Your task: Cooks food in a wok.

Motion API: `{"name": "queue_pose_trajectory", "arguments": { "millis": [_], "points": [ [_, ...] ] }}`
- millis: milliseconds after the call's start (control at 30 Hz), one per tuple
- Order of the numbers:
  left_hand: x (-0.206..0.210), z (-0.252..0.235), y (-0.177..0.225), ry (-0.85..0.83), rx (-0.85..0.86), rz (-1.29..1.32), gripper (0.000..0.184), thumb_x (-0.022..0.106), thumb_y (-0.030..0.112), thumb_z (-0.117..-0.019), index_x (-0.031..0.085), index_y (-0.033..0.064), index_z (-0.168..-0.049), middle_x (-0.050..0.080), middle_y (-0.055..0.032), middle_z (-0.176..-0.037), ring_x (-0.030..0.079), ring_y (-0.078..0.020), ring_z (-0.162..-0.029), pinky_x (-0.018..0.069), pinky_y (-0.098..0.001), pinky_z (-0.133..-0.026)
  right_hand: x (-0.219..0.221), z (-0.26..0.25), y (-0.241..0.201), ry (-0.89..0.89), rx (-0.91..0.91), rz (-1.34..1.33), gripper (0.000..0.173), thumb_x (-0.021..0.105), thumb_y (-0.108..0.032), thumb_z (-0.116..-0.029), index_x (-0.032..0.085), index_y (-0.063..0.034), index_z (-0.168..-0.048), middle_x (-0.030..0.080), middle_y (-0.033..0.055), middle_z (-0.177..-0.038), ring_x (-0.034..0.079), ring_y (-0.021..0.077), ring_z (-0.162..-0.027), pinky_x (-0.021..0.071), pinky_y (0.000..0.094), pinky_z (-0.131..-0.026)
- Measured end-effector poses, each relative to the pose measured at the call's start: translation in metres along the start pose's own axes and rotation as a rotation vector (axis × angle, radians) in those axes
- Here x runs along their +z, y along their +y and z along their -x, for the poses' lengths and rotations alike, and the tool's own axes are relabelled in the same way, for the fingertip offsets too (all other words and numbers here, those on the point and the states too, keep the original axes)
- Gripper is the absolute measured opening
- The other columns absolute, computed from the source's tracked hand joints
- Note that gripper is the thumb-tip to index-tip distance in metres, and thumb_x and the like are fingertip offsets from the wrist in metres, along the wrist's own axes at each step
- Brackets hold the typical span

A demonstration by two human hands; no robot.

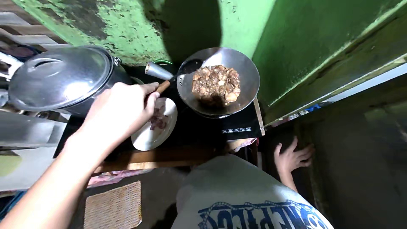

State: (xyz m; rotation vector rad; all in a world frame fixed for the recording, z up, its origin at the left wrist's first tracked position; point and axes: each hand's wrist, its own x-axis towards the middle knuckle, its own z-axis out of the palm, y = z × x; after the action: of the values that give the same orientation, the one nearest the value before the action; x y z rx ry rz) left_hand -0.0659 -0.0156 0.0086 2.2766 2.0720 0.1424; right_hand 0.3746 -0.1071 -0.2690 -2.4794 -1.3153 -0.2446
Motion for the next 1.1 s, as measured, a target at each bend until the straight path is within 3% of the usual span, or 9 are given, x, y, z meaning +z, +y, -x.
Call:
{"name": "queue_pose_trajectory", "arguments": {
  "millis": [100, 267, 433, 533, 633, 700, 833, 1000, 1100],
  "points": [
    [0.005, 0.006, -0.007, 0.061, 0.047, -0.072, 0.044, 0.041, 0.033, -0.1071, 0.068, 0.0069, -0.131, 0.07, -0.0298, -0.091, 0.068, -0.0559, -0.082, 0.0479, -0.0742, -0.064, 0.0, 0.0, -0.001, 0.019, -0.009, 0.011, 0.07, 0.053, -0.044, -0.095, 0.043, -0.0083, -0.154, 0.023, 0.0419, -0.157, 0.021, 0.064, -0.145, 0.0182, 0.08, -0.108],
    [0.0, 0.011, 0.029, -0.174, -0.064, -0.12, 0.032, 0.05, 0.026, -0.1089, 0.068, 0.0072, -0.127, 0.068, -0.0252, -0.083, 0.068, -0.0496, -0.078, 0.0512, -0.0648, -0.062, -0.001, 0.001, -0.002, -0.009, -0.003, 0.001, 0.07, 0.054, -0.042, -0.095, 0.042, -0.0082, -0.155, 0.021, 0.0421, -0.158, 0.019, 0.0644, -0.145, 0.0176, 0.0805, -0.108],
    [0.001, -0.011, 0.028, 0.002, -0.026, -0.063, 0.033, 0.051, 0.025, -0.108, 0.067, -0.0002, -0.121, 0.068, -0.0333, -0.097, 0.066, -0.058, -0.091, 0.0476, -0.0737, -0.069, -0.004, 0.001, -0.002, -0.04, 0.005, 0.003, 0.069, 0.054, -0.041, -0.0958, 0.041, -0.0097, -0.155, 0.02, 0.0422, -0.158, 0.018, 0.0645, -0.145, 0.0182, 0.0807, -0.107],
    [0.004, -0.03, 0.053, -0.1, -0.012, -0.042, 0.039, 0.049, 0.028, -0.1097, 0.06, 0.0079, -0.141, 0.064, -0.0325, -0.117, 0.065, -0.0556, -0.1, 0.0494, -0.072, -0.075, -0.005, 0.0, -0.001, -0.025, -0.016, -0.031, 0.07, 0.055, -0.041, -0.0948, 0.042, -0.0081, -0.155, 0.02, 0.0424, -0.158, 0.019, 0.065, -0.145, 0.0174, 0.0815, -0.107],
    [0.019, -0.035, 0.059, -0.192, 0.118, -0.047, 0.041, 0.05, 0.025, -0.1092, 0.056, 0.013, -0.148, 0.061, -0.0285, -0.123, 0.066, -0.0495, -0.099, 0.053, -0.0656, -0.077, -0.006, 0.0, 0.001, -0.037, -0.021, -0.031, 0.071, 0.055, -0.04, -0.0951, 0.041, -0.0063, -0.155, 0.02, 0.0433, -0.158, 0.019, 0.0656, -0.144, 0.0176, 0.0814, -0.107],
    [0.022, -0.034, 0.055, -0.214, 0.15, -0.066, 0.041, 0.052, 0.024, -0.1082, 0.056, 0.0134, -0.148, 0.061, -0.0265, -0.122, 0.066, -0.0473, -0.1, 0.0537, -0.0632, -0.078, -0.005, 0.001, 0.003, -0.028, -0.026, -0.022, 0.07, 0.055, -0.04, -0.0946, 0.042, -0.0065, -0.155, 0.02, 0.0426, -0.158, 0.02, 0.0648, -0.145, 0.0177, 0.0808, -0.108],
    [0.007, -0.036, 0.052, -0.07, 0.16, -0.045, 0.039, 0.05, 0.024, -0.1092, 0.06, 0.01, -0.144, 0.062, -0.0294, -0.12, 0.065, -0.0507, -0.099, 0.051, -0.0679, -0.076, -0.002, 0.0, 0.003, -0.021, -0.022, -0.018, 0.07, 0.055, -0.041, -0.0942, 0.042, -0.0081, -0.155, 0.021, 0.0419, -0.158, 0.021, 0.0648, -0.144, 0.0191, 0.0811, -0.106],
    [0.024, -0.031, 0.062, -0.077, 0.307, -0.057, 0.035, 0.061, 0.015, -0.1034, 0.066, 0.0157, -0.138, 0.063, -0.0225, -0.107, 0.065, -0.0436, -0.095, 0.0535, -0.0573, -0.067, -0.003, -0.001, 0.006, -0.026, -0.034, -0.016, 0.071, 0.056, -0.041, -0.0939, 0.042, -0.008, -0.155, 0.019, 0.043, -0.158, 0.019, 0.0651, -0.145, 0.0185, 0.0813, -0.107],
    [0.023, -0.027, 0.053, -0.127, 0.281, -0.092, 0.038, 0.061, 0.016, -0.1035, 0.063, 0.0166, -0.142, 0.062, -0.0235, -0.116, 0.063, -0.0463, -0.106, 0.0539, -0.0601, -0.072, -0.002, -0.001, 0.008, -0.025, -0.044, -0.012, 0.071, 0.055, -0.041, -0.094, 0.042, -0.008, -0.155, 0.02, 0.0436, -0.157, 0.02, 0.066, -0.144, 0.0196, 0.0818, -0.106]
  ]
}}
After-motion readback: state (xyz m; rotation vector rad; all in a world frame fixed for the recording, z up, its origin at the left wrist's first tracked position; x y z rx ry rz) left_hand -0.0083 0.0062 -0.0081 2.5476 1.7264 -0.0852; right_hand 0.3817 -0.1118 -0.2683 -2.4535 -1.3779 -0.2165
